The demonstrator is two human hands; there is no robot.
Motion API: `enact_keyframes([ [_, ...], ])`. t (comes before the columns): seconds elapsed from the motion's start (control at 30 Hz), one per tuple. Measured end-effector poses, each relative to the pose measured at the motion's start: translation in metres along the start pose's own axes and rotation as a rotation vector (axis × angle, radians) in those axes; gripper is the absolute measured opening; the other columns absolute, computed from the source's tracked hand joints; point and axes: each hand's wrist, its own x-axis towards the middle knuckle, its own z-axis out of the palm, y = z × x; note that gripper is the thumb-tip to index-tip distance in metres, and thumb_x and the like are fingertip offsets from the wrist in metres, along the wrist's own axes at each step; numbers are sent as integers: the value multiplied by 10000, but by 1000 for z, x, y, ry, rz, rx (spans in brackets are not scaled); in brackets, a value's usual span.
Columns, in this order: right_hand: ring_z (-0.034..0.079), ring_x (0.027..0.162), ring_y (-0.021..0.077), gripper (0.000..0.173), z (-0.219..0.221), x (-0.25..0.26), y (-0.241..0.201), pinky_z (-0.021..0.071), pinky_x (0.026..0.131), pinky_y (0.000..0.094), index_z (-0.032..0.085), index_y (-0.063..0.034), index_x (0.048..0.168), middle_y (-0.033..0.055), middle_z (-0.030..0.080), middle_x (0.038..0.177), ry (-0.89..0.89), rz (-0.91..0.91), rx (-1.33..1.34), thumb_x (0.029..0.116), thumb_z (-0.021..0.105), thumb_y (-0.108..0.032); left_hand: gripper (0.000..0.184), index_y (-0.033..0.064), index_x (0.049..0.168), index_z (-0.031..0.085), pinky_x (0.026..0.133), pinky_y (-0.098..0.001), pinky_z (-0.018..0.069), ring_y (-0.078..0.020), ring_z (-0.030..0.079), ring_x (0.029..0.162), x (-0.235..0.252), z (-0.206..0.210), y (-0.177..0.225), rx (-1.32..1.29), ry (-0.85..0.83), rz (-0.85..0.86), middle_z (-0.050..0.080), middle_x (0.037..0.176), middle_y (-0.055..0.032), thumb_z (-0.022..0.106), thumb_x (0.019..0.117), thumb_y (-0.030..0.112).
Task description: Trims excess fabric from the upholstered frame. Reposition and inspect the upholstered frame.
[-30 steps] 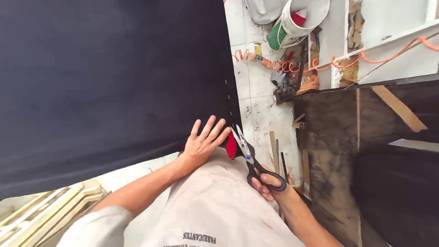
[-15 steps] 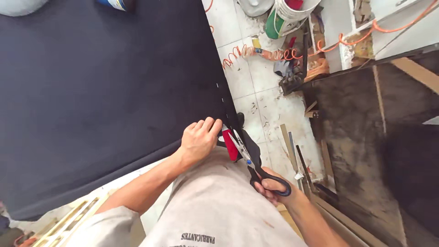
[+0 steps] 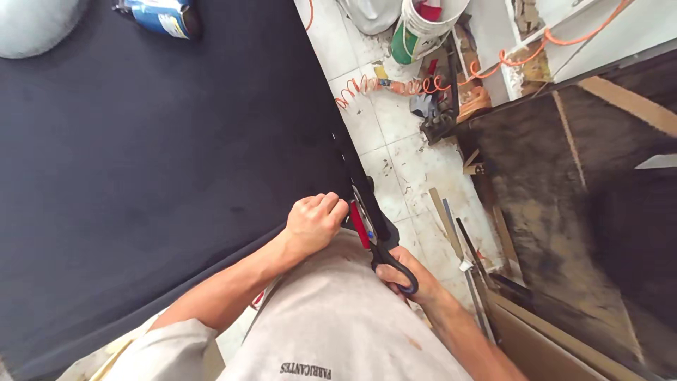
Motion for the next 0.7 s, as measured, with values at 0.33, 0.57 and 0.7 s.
enact_keyframes([
  [0.33, 537, 382, 39, 393, 17, 8, -31, 463, 350, 208, 650, -155, 686, -45, 574, 512, 111, 88, -57, 842, 813, -477, 116, 36, 791, 659, 460, -333, 477, -232, 611, 551, -8, 9, -6, -119, 72, 15, 613, 665, -95, 602, 892, 33],
  [0.57, 540, 391, 37, 423, 13, 6, -34, 470, 361, 204, 654, -152, 708, -50, 566, 520, 95, 69, -35, 837, 804, -526, 937, 65, 1528, 452, 1228, -564, 261, -293, 302, 1543, 8, 6, -28, 126, -180, -290, 385, 1640, -106, 786, 683, 295],
  [0.7, 537, 393, 37, 409, 10, 8, -25, 468, 365, 202, 650, -153, 704, -49, 566, 524, 106, 84, -25, 823, 821, -505, 816, 61, 1561, 419, 1245, -498, 268, -273, 330, 1534, 1, 19, -34, 261, -157, -285, 388, 1637, -120, 694, 805, 198],
])
